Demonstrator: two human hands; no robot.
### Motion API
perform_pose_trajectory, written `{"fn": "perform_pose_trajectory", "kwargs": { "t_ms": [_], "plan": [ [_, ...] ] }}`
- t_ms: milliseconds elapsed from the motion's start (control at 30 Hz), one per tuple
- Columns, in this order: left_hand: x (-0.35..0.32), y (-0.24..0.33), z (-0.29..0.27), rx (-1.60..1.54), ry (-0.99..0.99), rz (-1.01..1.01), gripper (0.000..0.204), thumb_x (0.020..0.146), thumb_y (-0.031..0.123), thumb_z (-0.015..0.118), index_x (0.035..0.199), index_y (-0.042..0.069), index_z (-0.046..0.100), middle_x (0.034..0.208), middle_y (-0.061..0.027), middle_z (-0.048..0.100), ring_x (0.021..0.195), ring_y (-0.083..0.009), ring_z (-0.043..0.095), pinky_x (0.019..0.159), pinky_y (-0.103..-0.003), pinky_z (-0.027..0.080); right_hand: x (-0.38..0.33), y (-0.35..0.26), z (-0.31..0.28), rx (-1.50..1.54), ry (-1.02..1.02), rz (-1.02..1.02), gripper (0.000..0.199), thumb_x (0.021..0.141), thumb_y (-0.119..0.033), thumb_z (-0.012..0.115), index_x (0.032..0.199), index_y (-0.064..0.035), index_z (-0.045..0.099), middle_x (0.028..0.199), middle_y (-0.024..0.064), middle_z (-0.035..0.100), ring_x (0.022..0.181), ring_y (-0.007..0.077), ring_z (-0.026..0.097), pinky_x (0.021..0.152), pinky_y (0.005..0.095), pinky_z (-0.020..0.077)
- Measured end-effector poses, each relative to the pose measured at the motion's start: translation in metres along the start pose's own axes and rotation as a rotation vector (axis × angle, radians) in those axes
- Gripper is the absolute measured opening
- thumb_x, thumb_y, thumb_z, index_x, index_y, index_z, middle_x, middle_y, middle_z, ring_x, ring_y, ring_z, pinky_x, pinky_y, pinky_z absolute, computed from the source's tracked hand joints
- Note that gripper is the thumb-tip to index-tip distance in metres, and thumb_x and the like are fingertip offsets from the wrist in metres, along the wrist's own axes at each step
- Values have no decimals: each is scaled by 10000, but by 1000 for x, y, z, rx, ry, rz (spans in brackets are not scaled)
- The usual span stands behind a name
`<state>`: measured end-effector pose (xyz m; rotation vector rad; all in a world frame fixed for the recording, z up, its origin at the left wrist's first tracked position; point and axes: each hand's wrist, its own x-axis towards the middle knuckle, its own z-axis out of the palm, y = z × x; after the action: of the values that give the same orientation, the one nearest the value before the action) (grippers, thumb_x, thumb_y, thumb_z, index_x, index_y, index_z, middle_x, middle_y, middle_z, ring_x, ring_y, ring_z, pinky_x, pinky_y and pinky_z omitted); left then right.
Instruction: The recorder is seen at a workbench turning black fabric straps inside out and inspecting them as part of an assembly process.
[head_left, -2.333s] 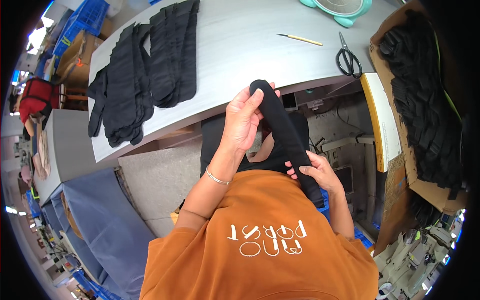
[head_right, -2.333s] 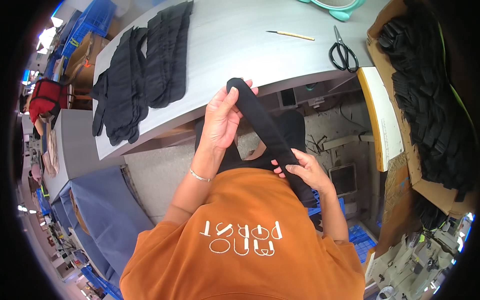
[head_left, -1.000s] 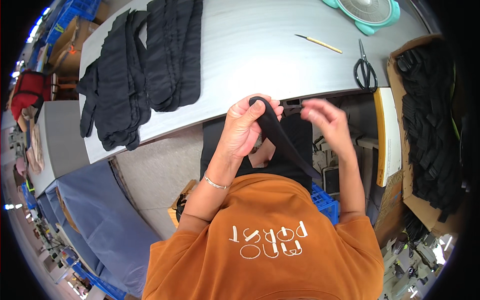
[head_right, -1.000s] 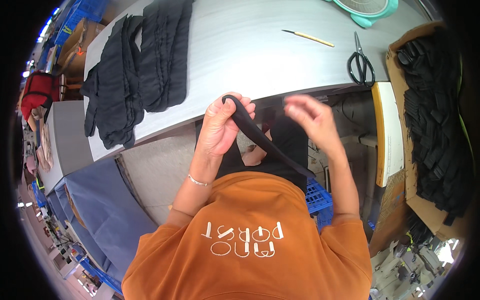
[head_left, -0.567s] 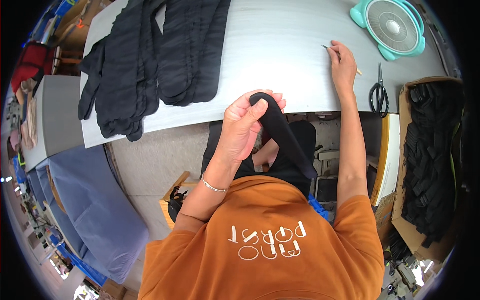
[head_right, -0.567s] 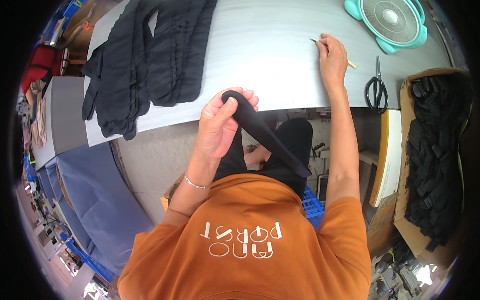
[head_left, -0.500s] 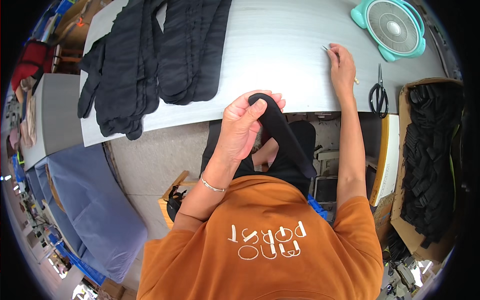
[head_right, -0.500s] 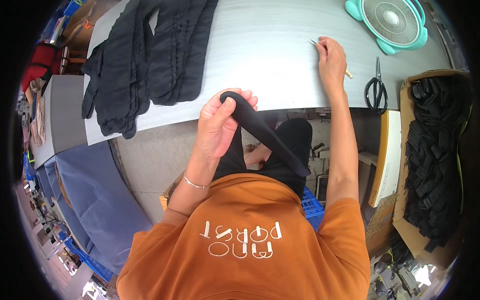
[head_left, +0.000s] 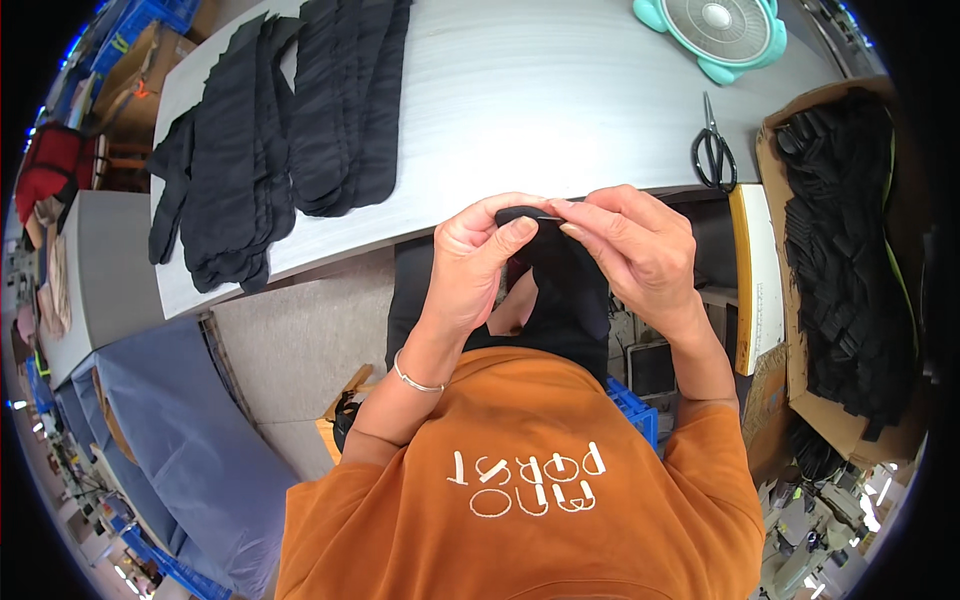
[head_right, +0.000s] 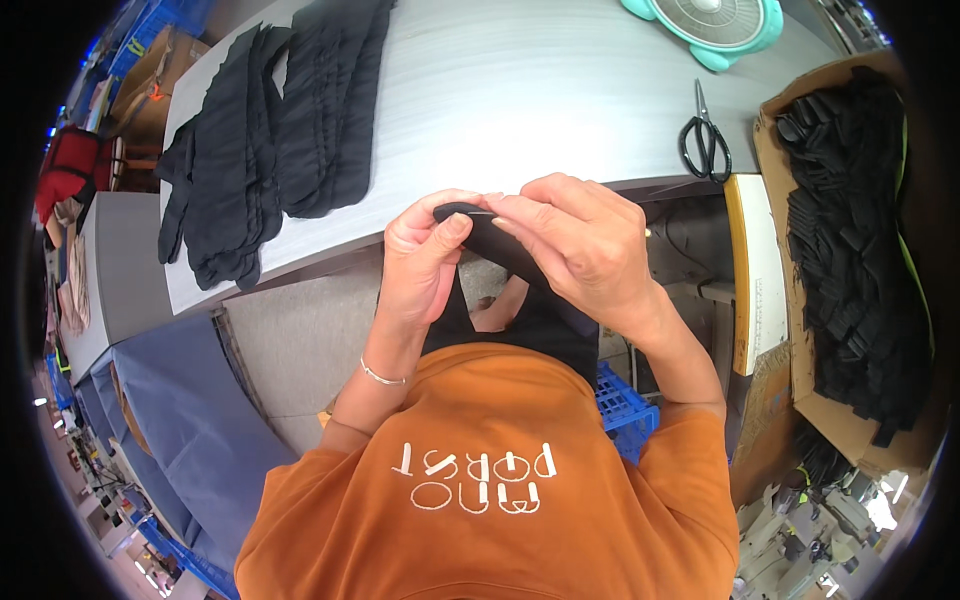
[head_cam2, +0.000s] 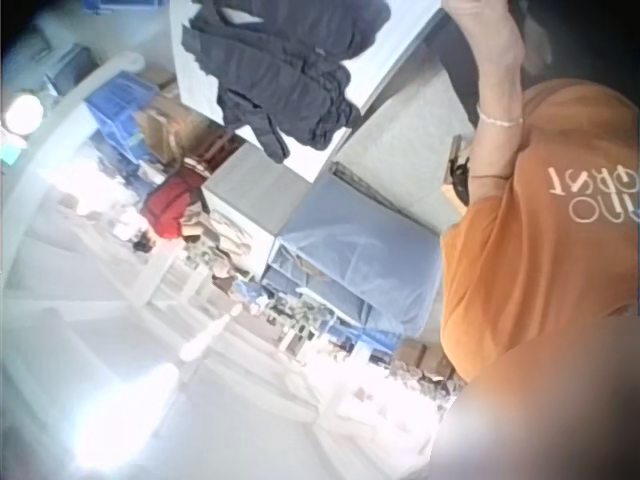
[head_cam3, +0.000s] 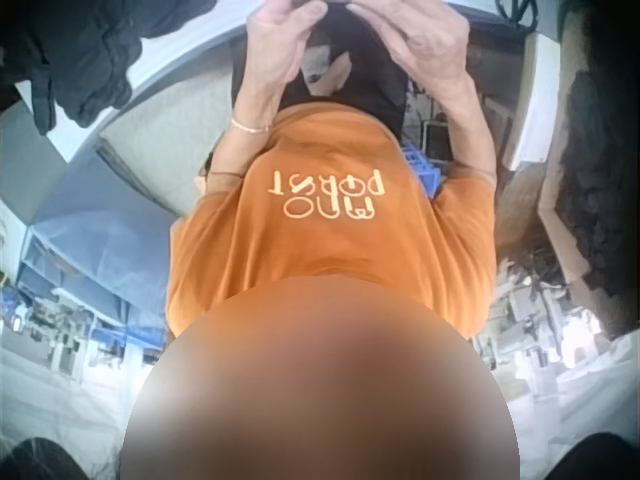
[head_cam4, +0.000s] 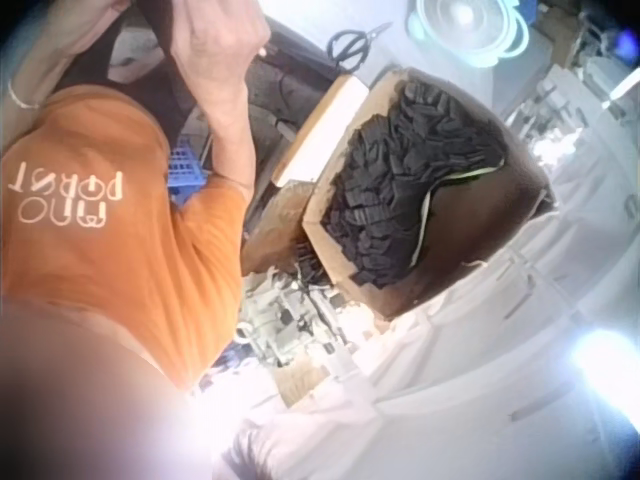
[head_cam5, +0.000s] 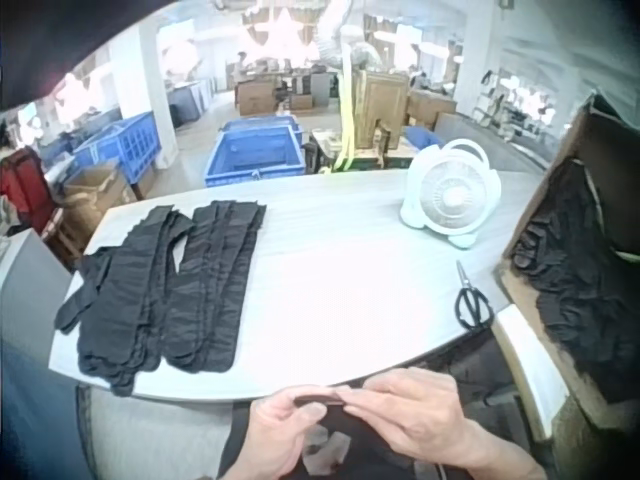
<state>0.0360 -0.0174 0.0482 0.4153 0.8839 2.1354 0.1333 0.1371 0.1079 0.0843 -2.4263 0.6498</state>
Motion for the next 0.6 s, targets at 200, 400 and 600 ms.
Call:
{"fn": "perform_pose_trajectory", "kwargs": {
  "t_ms": [200,400,600],
  "plan": [
    [-18,1,5,23,-10,-16,217,915,-39,623,1128,-56,661,1080,-125,699,992,-138,641,910,-273,515,-12,-19,-6,122,14,103,249,771,-5,742,1009,-74,725,777,58,642,623,206,621,526,311,477],
    [-30,6,14,60,-27,-6,212,916,-24,633,1123,-55,667,1106,-139,699,998,-147,645,914,-280,516,-20,-29,-15,57,-22,46,258,758,10,723,1003,-71,723,776,50,641,636,195,628,534,305,487],
    [-38,7,20,177,10,-49,222,909,-18,646,1125,-61,670,1078,-144,709,978,-150,656,902,-277,525,-21,-32,-28,-156,-145,-103,162,782,-62,683,943,-59,694,747,24,598,612,169,581,533,308,447]
  ]
}}
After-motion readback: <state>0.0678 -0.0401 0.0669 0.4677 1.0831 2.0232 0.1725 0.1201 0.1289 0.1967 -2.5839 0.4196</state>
